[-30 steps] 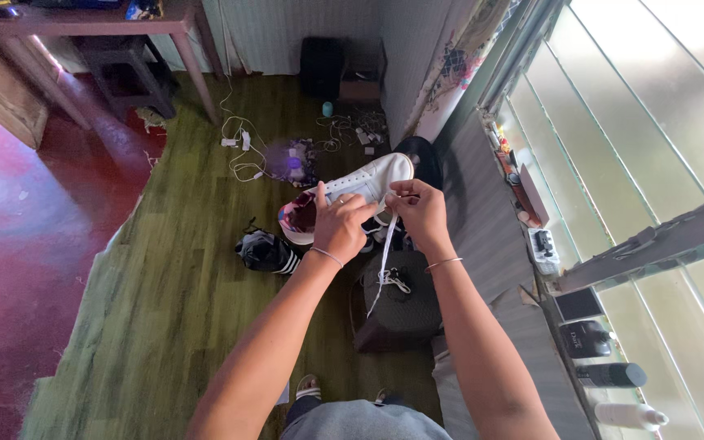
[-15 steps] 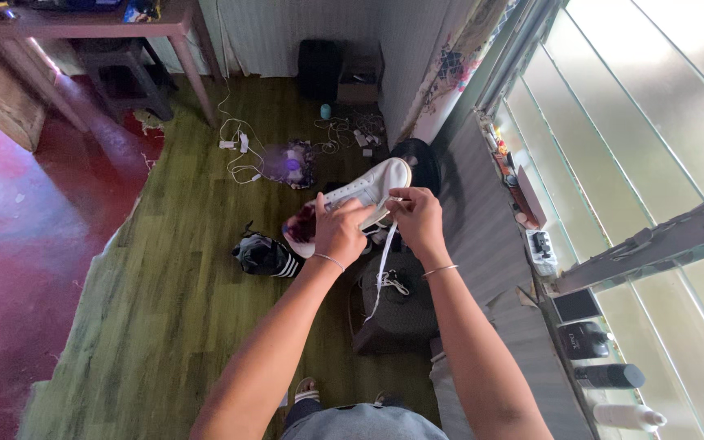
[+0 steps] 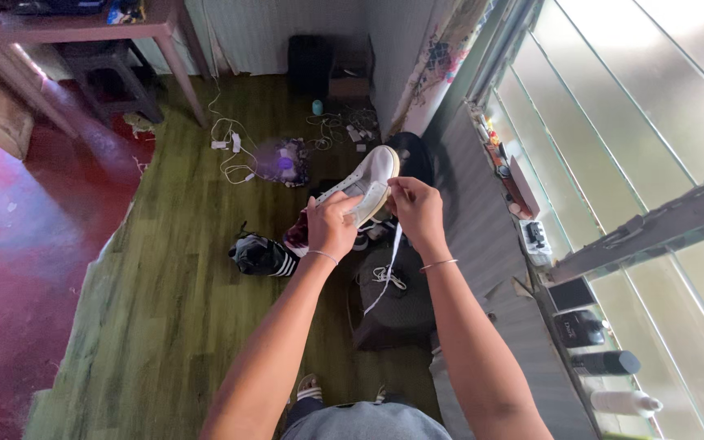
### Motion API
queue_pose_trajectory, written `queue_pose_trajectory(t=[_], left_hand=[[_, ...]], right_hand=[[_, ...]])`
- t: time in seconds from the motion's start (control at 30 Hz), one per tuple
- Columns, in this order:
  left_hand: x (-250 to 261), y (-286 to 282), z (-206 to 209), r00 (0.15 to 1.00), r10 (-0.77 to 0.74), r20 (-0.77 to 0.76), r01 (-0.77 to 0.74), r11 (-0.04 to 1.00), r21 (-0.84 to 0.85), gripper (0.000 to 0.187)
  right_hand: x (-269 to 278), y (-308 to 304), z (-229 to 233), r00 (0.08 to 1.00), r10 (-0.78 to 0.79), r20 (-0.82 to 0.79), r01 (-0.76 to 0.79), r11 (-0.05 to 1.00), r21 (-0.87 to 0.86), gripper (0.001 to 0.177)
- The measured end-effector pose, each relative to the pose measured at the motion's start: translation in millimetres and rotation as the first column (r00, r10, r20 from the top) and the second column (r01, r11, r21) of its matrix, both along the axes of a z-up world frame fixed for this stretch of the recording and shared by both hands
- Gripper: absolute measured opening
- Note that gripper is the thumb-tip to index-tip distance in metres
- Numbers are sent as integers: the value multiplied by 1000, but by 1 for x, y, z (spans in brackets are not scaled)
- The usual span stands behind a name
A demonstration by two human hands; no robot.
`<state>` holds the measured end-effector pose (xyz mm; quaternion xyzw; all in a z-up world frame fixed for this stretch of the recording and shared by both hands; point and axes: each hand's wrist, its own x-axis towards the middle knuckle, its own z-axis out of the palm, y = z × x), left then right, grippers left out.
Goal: The person removes several pairs of shoes from a backpack, places them on a chair, and then laces one white sneaker. The person handles the shoes and laces by hand without using tools.
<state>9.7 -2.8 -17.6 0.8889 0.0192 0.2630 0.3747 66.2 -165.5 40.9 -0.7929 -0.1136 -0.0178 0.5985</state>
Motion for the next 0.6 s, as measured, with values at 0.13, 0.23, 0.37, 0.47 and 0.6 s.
queue_pose_trajectory(t=[0.13,0.23,0.37,0.47,0.6], left_hand=[[3,-1,0,1000,-1,7,2,1000,-16,39],[4,-4,1,1000,1,3,-1,1000,-22,37],[5,-9,4,1000,6,-10,-7,1000,-16,39],[7,-13,10,1000,-4,14,4,1000,5,39],[7,-16,17,999,-16,39,15,1000,26,39]], right_hand=[[3,-2,-1,990,17,137,-13,1000,-25,13],[5,-5,-5,989,-8,145,18,997,-70,11],[7,-5,-7,944,-11,330,85,974,-209,11],[8,-2,-4,929,-26,369,104,976,-192,12],[7,1,-1,936,-51,347,104,985,-135,13]])
